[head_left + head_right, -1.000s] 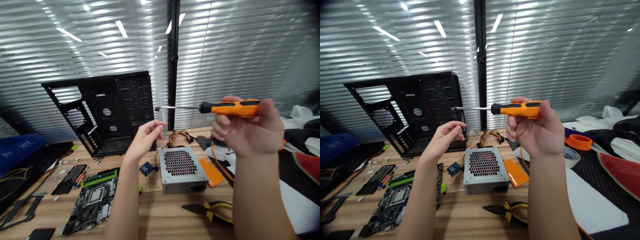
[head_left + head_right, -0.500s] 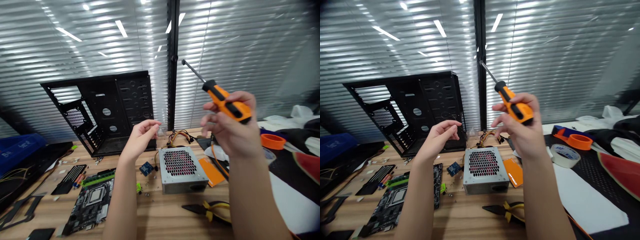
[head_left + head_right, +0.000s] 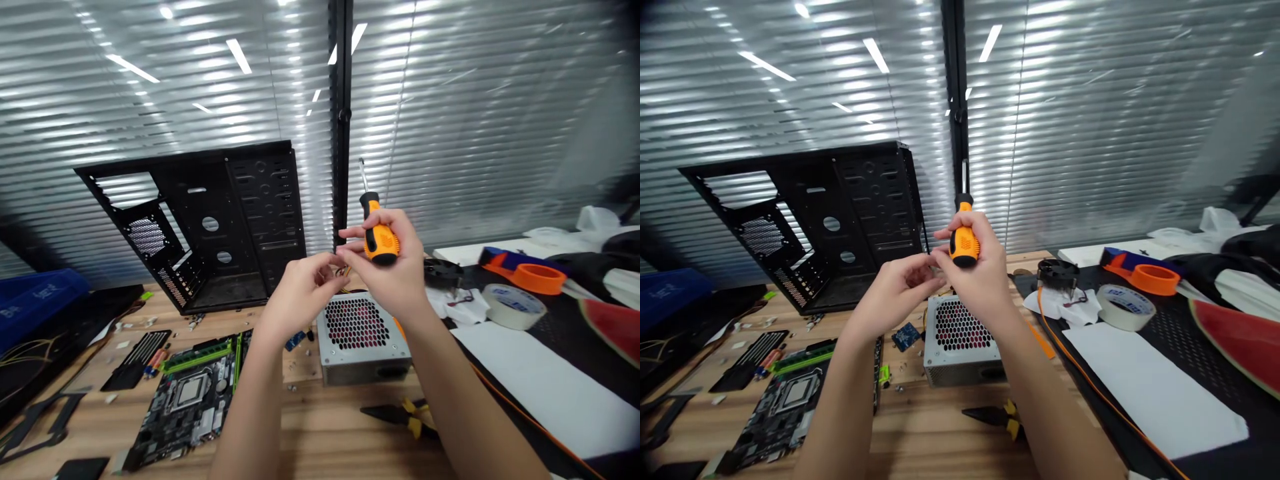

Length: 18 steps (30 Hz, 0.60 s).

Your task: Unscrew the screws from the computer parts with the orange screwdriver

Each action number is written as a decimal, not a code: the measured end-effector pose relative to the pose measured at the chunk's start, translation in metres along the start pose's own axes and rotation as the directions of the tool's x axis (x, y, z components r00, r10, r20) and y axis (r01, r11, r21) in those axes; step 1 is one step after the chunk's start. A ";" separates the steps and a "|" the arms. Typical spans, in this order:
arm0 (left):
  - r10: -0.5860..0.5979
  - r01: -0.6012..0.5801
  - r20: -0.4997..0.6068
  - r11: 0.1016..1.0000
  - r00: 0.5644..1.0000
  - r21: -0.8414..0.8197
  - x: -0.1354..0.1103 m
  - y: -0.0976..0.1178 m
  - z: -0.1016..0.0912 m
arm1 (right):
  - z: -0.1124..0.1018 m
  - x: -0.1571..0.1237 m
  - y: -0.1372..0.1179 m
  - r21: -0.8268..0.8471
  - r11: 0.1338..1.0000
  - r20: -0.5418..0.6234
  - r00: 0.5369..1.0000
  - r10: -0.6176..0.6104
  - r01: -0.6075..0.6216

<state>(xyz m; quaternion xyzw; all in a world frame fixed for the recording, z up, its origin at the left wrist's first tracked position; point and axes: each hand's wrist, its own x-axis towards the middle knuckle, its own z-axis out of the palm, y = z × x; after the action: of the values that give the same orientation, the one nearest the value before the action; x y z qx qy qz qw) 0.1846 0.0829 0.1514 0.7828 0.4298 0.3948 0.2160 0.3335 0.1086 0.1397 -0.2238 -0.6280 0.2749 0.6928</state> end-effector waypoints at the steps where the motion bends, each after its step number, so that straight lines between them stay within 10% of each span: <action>1: -0.014 0.014 0.002 1.000 1.000 -0.002 0.000 -0.001 -0.002 | 0.000 0.001 -0.001 0.000 1.000 -0.033 0.999 -0.012 0.012; 18: -0.202 0.200 -0.013 0.973 0.979 -0.114 -0.010 -0.020 -0.040 | -0.029 0.016 -0.007 -0.006 0.999 -0.276 0.960 -0.040 0.040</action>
<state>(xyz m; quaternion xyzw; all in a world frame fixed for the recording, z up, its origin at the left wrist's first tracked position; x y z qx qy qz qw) 0.1393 0.0851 0.1569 0.7170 0.4865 0.4041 0.2931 0.3643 0.1145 0.1530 -0.2471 -0.5297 0.2267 0.7791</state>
